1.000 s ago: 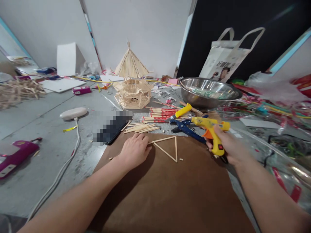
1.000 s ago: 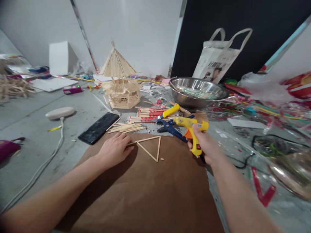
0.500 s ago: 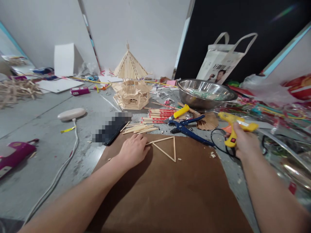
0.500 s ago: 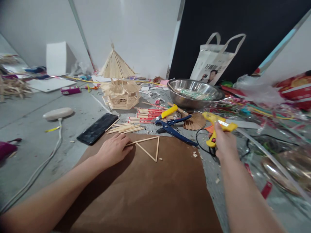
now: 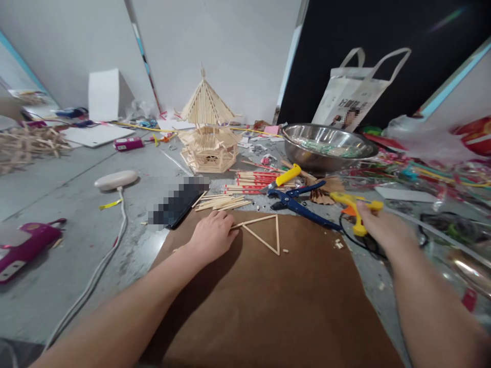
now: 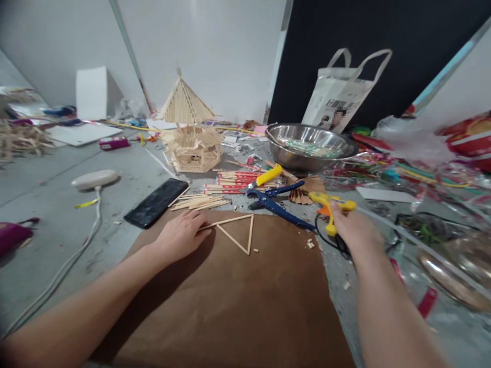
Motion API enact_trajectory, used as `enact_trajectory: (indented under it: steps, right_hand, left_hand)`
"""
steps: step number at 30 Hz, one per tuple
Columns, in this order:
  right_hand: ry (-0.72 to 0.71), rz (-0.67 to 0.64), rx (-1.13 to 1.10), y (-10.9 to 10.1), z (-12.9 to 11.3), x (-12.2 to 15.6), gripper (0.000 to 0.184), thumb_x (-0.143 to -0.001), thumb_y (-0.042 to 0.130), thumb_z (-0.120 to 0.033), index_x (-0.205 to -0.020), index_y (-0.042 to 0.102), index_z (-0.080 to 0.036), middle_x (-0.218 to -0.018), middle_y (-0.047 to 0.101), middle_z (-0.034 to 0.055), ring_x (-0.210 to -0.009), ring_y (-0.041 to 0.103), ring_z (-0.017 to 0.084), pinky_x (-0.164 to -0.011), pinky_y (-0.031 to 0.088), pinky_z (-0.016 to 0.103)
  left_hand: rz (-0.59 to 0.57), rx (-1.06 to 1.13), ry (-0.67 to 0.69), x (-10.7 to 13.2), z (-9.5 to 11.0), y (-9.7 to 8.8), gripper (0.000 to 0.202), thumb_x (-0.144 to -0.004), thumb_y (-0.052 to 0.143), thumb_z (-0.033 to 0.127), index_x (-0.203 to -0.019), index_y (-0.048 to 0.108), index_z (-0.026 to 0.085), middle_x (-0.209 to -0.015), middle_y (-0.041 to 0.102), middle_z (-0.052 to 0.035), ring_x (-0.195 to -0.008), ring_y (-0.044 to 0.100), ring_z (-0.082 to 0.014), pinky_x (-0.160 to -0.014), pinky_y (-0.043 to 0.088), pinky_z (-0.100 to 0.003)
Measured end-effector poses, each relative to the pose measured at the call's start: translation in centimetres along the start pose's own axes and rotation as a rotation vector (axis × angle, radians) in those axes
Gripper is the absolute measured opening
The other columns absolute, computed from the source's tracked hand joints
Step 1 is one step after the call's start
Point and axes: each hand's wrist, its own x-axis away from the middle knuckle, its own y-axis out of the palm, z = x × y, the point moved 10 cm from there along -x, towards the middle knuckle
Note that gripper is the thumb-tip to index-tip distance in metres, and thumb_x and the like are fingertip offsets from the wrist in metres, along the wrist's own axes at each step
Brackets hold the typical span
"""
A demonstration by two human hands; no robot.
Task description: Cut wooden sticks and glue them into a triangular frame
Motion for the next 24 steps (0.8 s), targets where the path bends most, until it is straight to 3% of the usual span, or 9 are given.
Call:
enact_trajectory:
  steps: [2,4,6,7,10,12,16,24]
  right_hand:
    - [0.125,-0.031,0.114,-1.2,0.5,1.1,0.069,-0.07,0.022,-0.063,-0.087,0.062,-0.009,-0.087,0.057,0.0264,-0.075,0.055,0.031,-0.05,0.028,0.036]
    - [0.057,0.094,0.118,-3.4,-1.3,2.5,0.058,-0.071,0.03,-0.059,-0.092,0.06,-0.014,-0.087,0.059,0.0222,-0.075,0.054,0.029,-0.05,0.028,0.034]
    - [-0.155,0.271,0.091,-5.0,-5.1,4.7,0.044,-0.072,0.037,-0.05,-0.086,0.061,-0.015,-0.08,0.061,0.0167,-0.073,0.054,0.026,-0.053,0.029,0.033]
    - [-0.334,0.312,0.027,-5.1,-7.7,6.3,0.038,-0.073,0.04,-0.045,-0.083,0.061,-0.016,-0.079,0.062,0.0128,-0.072,0.054,0.022,-0.056,0.03,0.03]
    - [-0.839,0.236,-0.106,-2.9,-14.9,12.3,0.026,-0.074,0.043,-0.038,-0.071,0.06,-0.018,-0.071,0.062,0.0047,-0.067,0.053,0.016,-0.062,0.031,0.027]
    - [-1.012,0.13,-0.096,-0.8,-18.1,15.7,0.021,-0.075,0.044,-0.033,-0.068,0.059,-0.019,-0.069,0.061,0.0028,-0.067,0.052,0.015,-0.063,0.03,0.027]
    - [-1.114,0.104,-0.1,0.9,-21.1,19.2,0.018,-0.075,0.046,-0.03,-0.069,0.057,-0.018,-0.071,0.059,0.0041,-0.073,0.049,0.016,-0.068,0.028,0.028]
    - [-1.121,0.073,-0.078,2.5,-21.8,19.5,0.02,-0.077,0.043,-0.029,-0.07,0.057,-0.017,-0.073,0.059,0.0046,-0.074,0.047,0.016,-0.066,0.026,0.028]
  left_hand:
    - [0.013,0.003,0.009,0.0,0.0,-0.1,0.022,-0.077,0.038,0.036,-0.081,0.052,0.019,-0.084,0.053,-0.0042,-0.086,0.046,-0.0192,-0.071,0.04,-0.03]
    - [0.019,0.007,0.017,0.0,0.0,-0.1,0.02,-0.077,0.039,0.035,-0.08,0.051,0.019,-0.083,0.054,-0.0038,-0.085,0.046,-0.019,-0.07,0.04,-0.03]
    - [0.013,0.016,0.025,-0.1,0.1,0.0,0.019,-0.078,0.038,0.032,-0.079,0.052,0.019,-0.083,0.054,-0.0036,-0.084,0.047,-0.0184,-0.07,0.04,-0.029]
    - [0.007,0.022,0.027,-0.1,0.1,0.1,0.018,-0.078,0.038,0.03,-0.079,0.052,0.019,-0.084,0.054,-0.0035,-0.084,0.047,-0.0179,-0.07,0.04,-0.028]
    - [0.005,0.032,0.023,-0.3,0.0,0.3,0.018,-0.079,0.036,0.026,-0.079,0.052,0.019,-0.084,0.055,-0.0032,-0.083,0.048,-0.0169,-0.07,0.04,-0.027]
    - [0.01,0.033,0.024,-0.4,0.0,0.4,0.017,-0.079,0.037,0.025,-0.079,0.052,0.019,-0.083,0.055,-0.003,-0.083,0.048,-0.0169,-0.069,0.04,-0.027]
    - [0.008,0.032,0.027,-0.4,-0.1,0.5,0.016,-0.078,0.038,0.025,-0.078,0.053,0.019,-0.081,0.056,-0.003,-0.082,0.049,-0.0171,-0.069,0.04,-0.027]
    - [0.009,0.03,0.048,-0.3,0.1,0.6,0.015,-0.079,0.037,0.025,-0.077,0.052,0.019,-0.079,0.055,-0.0025,-0.079,0.049,-0.0166,-0.067,0.039,-0.027]
